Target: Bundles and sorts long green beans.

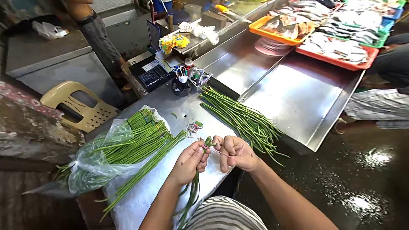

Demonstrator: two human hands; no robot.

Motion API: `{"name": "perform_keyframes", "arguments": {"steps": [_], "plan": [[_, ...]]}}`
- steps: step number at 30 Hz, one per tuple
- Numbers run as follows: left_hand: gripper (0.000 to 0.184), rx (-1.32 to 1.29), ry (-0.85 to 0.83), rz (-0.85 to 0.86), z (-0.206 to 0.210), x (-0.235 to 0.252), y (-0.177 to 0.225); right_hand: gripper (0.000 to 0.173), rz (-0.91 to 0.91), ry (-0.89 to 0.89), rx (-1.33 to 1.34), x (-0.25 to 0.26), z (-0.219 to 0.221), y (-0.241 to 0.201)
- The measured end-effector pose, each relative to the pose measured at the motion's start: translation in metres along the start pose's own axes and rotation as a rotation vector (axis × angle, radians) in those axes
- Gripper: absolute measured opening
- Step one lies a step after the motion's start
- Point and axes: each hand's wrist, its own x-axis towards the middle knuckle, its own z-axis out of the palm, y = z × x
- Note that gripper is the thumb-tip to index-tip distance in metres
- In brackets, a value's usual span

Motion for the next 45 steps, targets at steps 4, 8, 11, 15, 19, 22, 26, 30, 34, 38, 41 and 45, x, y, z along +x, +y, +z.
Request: {"name": "perform_keyframes", "arguments": {"steps": [4, 8, 11, 15, 19, 22, 26, 30, 34, 38, 41, 45], "plan": [[0.029, 0.368, 0.109, 0.033, 0.008, 0.0, 0.004, 0.031, -0.114, -0.076, -0.73, 0.011, 0.011, -0.039], [0.031, 0.572, 0.149, -0.018, 0.003, -0.001, 0.012, 0.026, -0.147, -0.275, -1.119, 0.013, 0.016, -0.076], [0.031, 0.57, 0.109, -0.074, -0.001, -0.006, 0.017, 0.025, -0.054, -0.398, -1.211, 0.015, 0.012, -0.088], [0.026, 0.014, -0.031, -0.04, -0.007, -0.006, 0.01, 0.033, 0.038, -0.196, -1.044, -0.005, 0.001, -0.06], [0.026, -0.277, -0.068, 0.003, -0.003, -0.003, -0.009, 0.034, 0.045, -0.032, -0.908, -0.029, 0.03, -0.01], [0.028, 0.034, 0.066, -0.084, -0.008, -0.008, -0.012, 0.037, 0.028, -0.101, -1.272, -0.024, 0.03, -0.023], [0.032, 0.603, 0.102, -0.088, -0.024, -0.015, -0.002, 0.037, 0.183, -0.238, -1.605, -0.013, 0.026, -0.065], [0.031, 0.563, -0.037, -0.052, -0.024, -0.016, 0.005, 0.031, 0.279, -0.338, -1.602, -0.012, 0.028, -0.059], [0.026, -0.088, -0.069, -0.006, -0.02, -0.014, -0.012, 0.033, 0.197, -0.059, -0.772, -0.039, 0.037, -0.007], [0.022, -0.461, -0.102, 0.192, -0.011, -0.015, -0.03, 0.008, 0.105, 0.283, 0.522, -0.068, 0.07, 0.03], [0.026, -0.371, -0.196, 0.253, 0.0, -0.015, -0.041, 0.036, 0.019, 0.408, 0.758, -0.068, 0.074, 0.038], [0.028, 0.177, -0.113, 0.246, 0.005, -0.014, -0.031, 0.059, 0.086, 0.418, 0.33, -0.05, 0.055, 0.011]]}}
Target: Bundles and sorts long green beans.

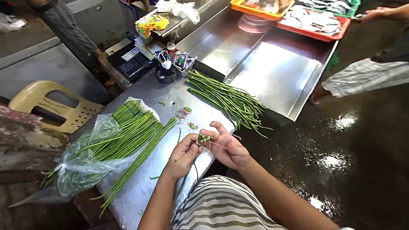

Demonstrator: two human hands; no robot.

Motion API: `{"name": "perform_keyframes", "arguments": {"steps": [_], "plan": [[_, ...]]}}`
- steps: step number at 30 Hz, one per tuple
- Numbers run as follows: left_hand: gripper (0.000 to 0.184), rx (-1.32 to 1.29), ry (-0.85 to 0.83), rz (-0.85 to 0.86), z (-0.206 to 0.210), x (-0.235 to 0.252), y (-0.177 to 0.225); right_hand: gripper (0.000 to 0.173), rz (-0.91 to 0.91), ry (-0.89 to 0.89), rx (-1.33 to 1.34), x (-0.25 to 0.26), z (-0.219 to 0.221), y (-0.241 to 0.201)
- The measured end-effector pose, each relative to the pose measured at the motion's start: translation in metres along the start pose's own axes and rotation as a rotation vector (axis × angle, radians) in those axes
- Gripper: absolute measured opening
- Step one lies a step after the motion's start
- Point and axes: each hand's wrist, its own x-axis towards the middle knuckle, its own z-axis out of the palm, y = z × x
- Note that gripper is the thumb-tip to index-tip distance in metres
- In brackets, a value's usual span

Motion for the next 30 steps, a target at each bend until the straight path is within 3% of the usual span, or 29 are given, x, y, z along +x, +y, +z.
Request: {"name": "perform_keyframes", "arguments": {"steps": [3, 5, 7, 9, 10, 12, 15, 17, 18, 20, 22, 23, 25, 27, 30], "plan": [[0.034, 0.542, -0.017, -0.018, 0.0, 0.005, 0.01, 0.085, -0.049, -0.055, -0.513, 0.018, -0.001, -0.027], [0.036, 0.84, -0.034, -0.029, 0.002, 0.006, 0.018, 0.083, -0.097, -0.11, -0.812, 0.027, 0.007, -0.041], [0.034, 1.03, -0.044, -0.05, 0.005, 0.005, 0.021, 0.055, -0.165, -0.113, -1.14, 0.027, 0.028, -0.052], [0.033, 1.096, -0.006, -0.09, 0.005, 0.003, 0.022, 0.015, -0.334, -0.148, -1.248, 0.02, 0.055, -0.066], [0.035, 1.071, 0.034, -0.11, 0.005, 0.002, 0.023, 0.005, -0.423, -0.184, -1.204, 0.016, 0.067, -0.073], [0.038, 0.921, 0.104, -0.109, 0.003, -0.002, 0.021, 0.011, -0.478, -0.249, -1.066, 0.008, 0.079, -0.083], [0.036, 0.686, 0.181, -0.024, 0.002, -0.002, 0.019, 0.012, -0.311, -0.211, -0.975, 0.002, 0.059, -0.078], [0.03, 0.559, 0.223, -0.01, 0.005, -0.002, 0.019, 0.013, -0.132, -0.09, -0.978, -0.005, 0.039, -0.06], [0.03, 0.493, 0.225, -0.029, 0.006, -0.002, 0.021, 0.02, -0.038, -0.023, -0.981, -0.01, 0.031, -0.047], [0.032, 0.317, 0.19, -0.064, 0.009, 0.002, 0.027, 0.058, 0.103, 0.048, -1.0, -0.02, 0.018, -0.02], [0.035, 0.052, 0.139, -0.045, 0.017, 0.007, 0.034, 0.094, 0.108, 0.018, -0.986, -0.03, 0.013, 0.008], [0.035, -0.096, 0.107, -0.023, 0.023, 0.011, 0.038, 0.097, 0.068, -0.028, -0.934, -0.033, 0.016, 0.02], [0.033, -0.34, 0.063, 0.041, 0.036, 0.021, 0.048, 0.065, -0.005, -0.121, -0.751, -0.036, 0.028, 0.029], [0.036, -0.386, 0.06, 0.113, 0.043, 0.033, 0.056, 0.036, -0.022, -0.16, -0.581, -0.031, 0.037, 0.021], [0.062, 0.024, 0.117, 0.115, 0.029, 0.042, 0.052, 0.027, 0.001, -0.007, -0.68, -0.021, 0.035, -0.022]]}}
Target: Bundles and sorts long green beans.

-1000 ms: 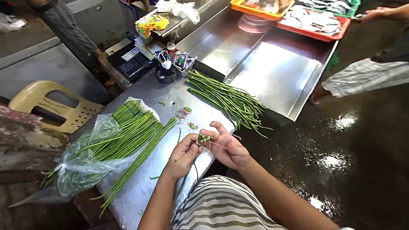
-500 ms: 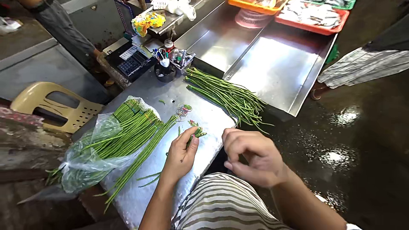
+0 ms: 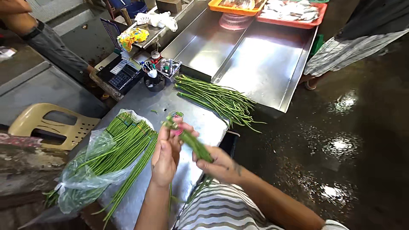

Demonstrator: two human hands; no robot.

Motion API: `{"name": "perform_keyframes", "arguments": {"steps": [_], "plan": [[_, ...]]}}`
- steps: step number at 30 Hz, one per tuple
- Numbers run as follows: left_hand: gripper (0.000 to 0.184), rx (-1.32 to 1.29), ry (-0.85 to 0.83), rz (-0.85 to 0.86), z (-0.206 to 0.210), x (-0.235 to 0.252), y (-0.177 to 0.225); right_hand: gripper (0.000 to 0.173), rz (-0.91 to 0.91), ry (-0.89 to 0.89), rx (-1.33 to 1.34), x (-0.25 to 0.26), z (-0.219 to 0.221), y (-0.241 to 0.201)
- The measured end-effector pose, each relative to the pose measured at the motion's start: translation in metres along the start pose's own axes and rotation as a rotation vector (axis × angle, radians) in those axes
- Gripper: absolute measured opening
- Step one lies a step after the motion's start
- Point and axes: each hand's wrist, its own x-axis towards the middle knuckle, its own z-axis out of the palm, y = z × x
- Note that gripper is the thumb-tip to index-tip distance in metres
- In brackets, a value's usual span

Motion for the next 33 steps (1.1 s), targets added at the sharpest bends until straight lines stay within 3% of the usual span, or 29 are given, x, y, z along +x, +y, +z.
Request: {"name": "perform_keyframes", "arguments": {"steps": [2, 5, 8, 9, 12, 14, 16, 20, 24, 28, 33], "plan": [[0.064, 0.536, 0.069, -0.08, -0.016, -0.005, -0.014, 0.032, 0.094, 0.123, -0.209, 0.015, -0.034, -0.021], [0.065, 1.201, 0.101, -0.477, -0.047, -0.03, -0.049, 0.03, 0.223, 0.178, -0.438, 0.052, -0.085, -0.041], [0.074, 1.44, 0.132, -0.936, -0.074, -0.074, -0.104, 0.034, 0.293, 0.174, -0.762, 0.103, -0.122, -0.046], [0.074, 1.498, 0.152, -1.008, -0.079, -0.087, -0.12, 0.035, 0.326, 0.178, -0.897, 0.123, -0.133, -0.044], [0.058, 1.705, 0.231, -0.858, -0.087, -0.118, -0.151, 0.04, 0.484, 0.198, -1.204, 0.176, -0.162, -0.016], [0.032, 1.696, 0.286, -0.735, -0.093, -0.124, -0.159, 0.062, 0.595, 0.18, -1.328, 0.192, -0.17, 0.013], [0.024, 1.654, 0.279, -0.724, -0.101, -0.119, -0.16, 0.078, 0.564, 0.151, -1.417, 0.19, -0.156, 0.042], [0.031, 1.519, 0.301, -0.875, -0.106, -0.098, -0.137, 0.066, 0.395, -0.001, -1.234, 0.13, -0.105, 0.116], [0.041, 1.566, 0.337, -0.841, -0.132, -0.092, -0.117, 0.061, 0.537, -0.012, -1.071, 0.043, -0.074, 0.172], [0.055, 1.699, 0.357, -0.763, -0.168, -0.086, -0.134, 0.047, 0.453, 0.184, -1.099, -0.003, -0.089, 0.169], [0.03, 1.768, 0.327, -0.721, -0.173, -0.074, -0.147, 0.046, 0.426, 0.226, -1.058, -0.018, -0.118, 0.146]]}}
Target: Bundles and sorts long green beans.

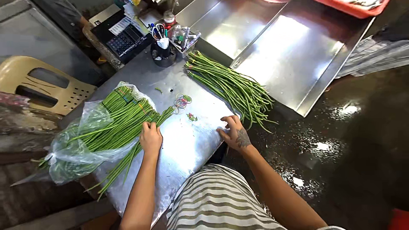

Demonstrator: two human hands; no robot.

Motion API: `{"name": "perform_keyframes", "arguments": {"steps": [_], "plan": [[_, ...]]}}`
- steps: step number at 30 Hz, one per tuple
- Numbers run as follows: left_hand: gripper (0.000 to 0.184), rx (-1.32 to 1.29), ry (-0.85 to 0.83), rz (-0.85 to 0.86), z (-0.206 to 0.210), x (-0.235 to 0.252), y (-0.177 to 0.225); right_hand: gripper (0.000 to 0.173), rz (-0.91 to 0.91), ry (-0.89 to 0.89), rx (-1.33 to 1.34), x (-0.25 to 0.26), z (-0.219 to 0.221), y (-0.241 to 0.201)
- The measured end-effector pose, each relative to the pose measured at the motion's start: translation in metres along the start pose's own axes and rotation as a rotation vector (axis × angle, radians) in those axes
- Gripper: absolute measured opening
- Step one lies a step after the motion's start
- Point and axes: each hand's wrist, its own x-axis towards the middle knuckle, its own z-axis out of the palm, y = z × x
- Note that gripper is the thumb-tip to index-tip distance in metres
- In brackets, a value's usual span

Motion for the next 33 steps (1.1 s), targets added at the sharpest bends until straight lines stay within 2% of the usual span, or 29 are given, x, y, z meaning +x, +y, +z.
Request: {"name": "perform_keyframes", "arguments": {"steps": [2, 7, 10, 13, 15, 23, 29, 33], "plan": [[0.034, 0.002, -0.03, -0.002, 0.002, -0.003, 0.0, 0.046, -0.016, -0.007, 0.014, -0.006, -0.001, 0.003], [0.043, 0.03, -0.224, -0.104, -0.018, 0.002, 0.004, 0.048, -0.028, -0.111, 0.051, -0.035, 0.026, -0.012], [0.051, 0.03, -0.265, -0.115, -0.024, 0.008, -0.002, 0.046, -0.126, -0.125, 0.02, -0.047, 0.043, -0.018], [0.056, 0.009, -0.375, -0.147, -0.031, 0.009, -0.004, 0.044, -0.148, -0.17, 0.025, -0.048, 0.041, -0.019], [0.053, -0.015, -0.426, -0.147, -0.032, 0.009, -0.006, 0.043, -0.12, -0.182, 0.07, -0.048, 0.037, -0.017], [0.045, -0.144, -0.391, -0.073, -0.022, 0.001, -0.014, 0.042, -0.036, -0.181, 0.134, -0.084, 0.039, -0.007], [0.043, -0.298, -0.355, 0.023, -0.036, 0.003, -0.032, 0.044, 0.005, -0.19, 0.159, -0.1, 0.037, -0.001], [0.047, -0.216, -0.393, 0.075, -0.025, -0.006, -0.033, 0.043, 0.016, -0.211, 0.146, -0.1, 0.037, -0.003]]}}
